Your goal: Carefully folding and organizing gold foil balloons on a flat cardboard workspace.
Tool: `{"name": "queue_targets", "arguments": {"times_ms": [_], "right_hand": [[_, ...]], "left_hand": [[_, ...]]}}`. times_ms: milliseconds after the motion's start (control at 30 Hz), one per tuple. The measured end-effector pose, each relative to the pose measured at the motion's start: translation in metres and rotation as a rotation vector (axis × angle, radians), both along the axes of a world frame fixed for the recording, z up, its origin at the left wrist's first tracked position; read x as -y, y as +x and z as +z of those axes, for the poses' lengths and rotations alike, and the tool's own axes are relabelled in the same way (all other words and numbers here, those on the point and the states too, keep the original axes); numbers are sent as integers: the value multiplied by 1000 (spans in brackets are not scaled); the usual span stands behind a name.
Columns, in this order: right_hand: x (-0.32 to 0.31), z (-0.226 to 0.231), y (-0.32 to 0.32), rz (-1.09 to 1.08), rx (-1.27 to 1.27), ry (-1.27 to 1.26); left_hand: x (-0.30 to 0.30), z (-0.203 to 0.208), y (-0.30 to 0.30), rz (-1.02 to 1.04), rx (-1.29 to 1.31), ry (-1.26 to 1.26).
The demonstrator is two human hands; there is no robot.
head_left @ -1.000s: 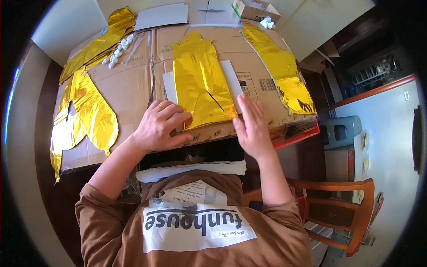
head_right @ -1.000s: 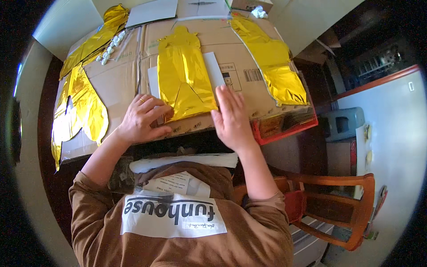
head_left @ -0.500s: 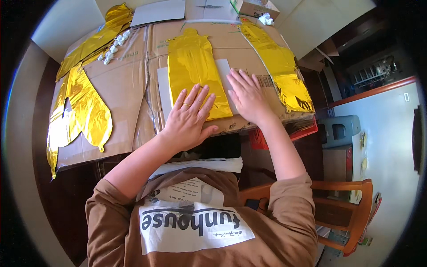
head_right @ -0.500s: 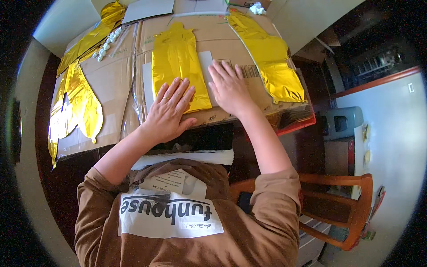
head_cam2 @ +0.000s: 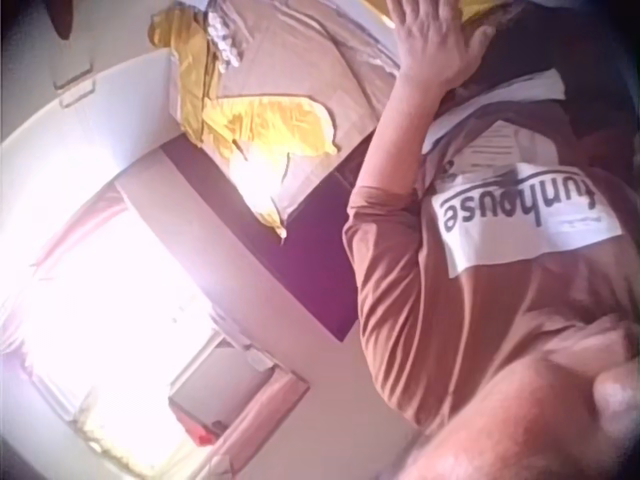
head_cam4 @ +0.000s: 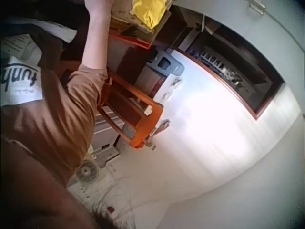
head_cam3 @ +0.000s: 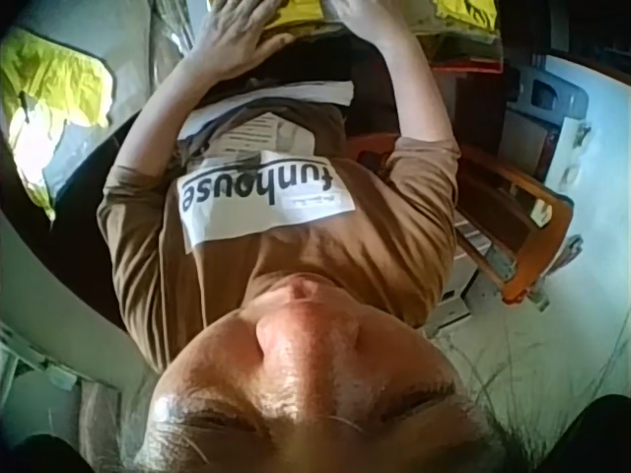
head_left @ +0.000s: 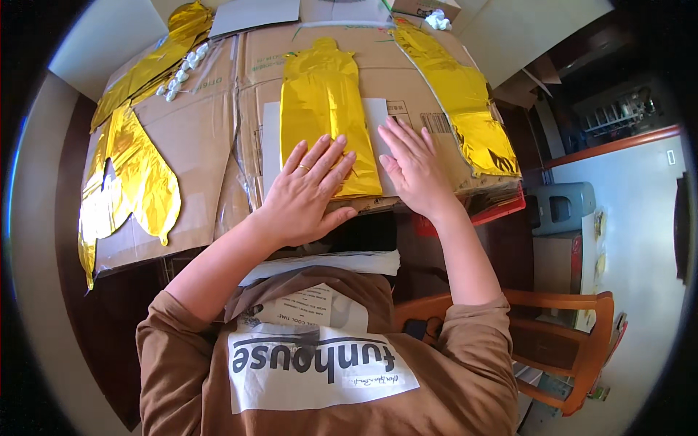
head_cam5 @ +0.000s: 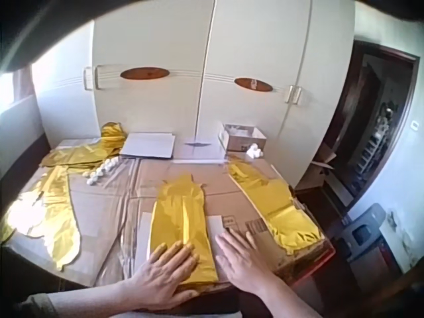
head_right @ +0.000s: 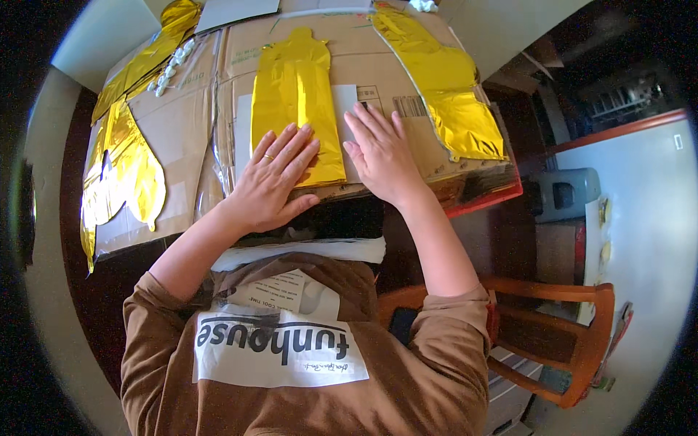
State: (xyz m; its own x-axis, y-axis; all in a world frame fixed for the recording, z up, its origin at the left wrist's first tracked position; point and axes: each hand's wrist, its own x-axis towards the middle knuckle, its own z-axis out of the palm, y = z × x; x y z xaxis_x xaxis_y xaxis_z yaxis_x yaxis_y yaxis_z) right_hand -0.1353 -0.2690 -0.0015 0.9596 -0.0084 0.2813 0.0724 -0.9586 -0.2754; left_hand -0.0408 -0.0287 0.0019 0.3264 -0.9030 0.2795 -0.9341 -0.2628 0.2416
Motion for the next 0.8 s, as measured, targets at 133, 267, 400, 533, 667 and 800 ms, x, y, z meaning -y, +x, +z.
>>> {"name": "queue_targets", "arguments": {"times_ms": [133,267,400,533,667,800], "right_hand": [[1,-6,-4,-4,44,-49],[-6,10,-11,2,233,-50],[-25,27,-42,-227,180,325],[-38,6,-64,-545,99,768],[-57,4,-63,-658,142,1083],[-68,-6,-66,-633,139,1241]], "left_hand": [[-23,32,14,56,-65,-111],[-65,31,23,118,-127,-140],[-63,22,20,13,-154,-163],[-34,20,20,61,-92,-117],[-18,4,16,19,-30,19],[-24,0,-3,-2,30,90]]}}
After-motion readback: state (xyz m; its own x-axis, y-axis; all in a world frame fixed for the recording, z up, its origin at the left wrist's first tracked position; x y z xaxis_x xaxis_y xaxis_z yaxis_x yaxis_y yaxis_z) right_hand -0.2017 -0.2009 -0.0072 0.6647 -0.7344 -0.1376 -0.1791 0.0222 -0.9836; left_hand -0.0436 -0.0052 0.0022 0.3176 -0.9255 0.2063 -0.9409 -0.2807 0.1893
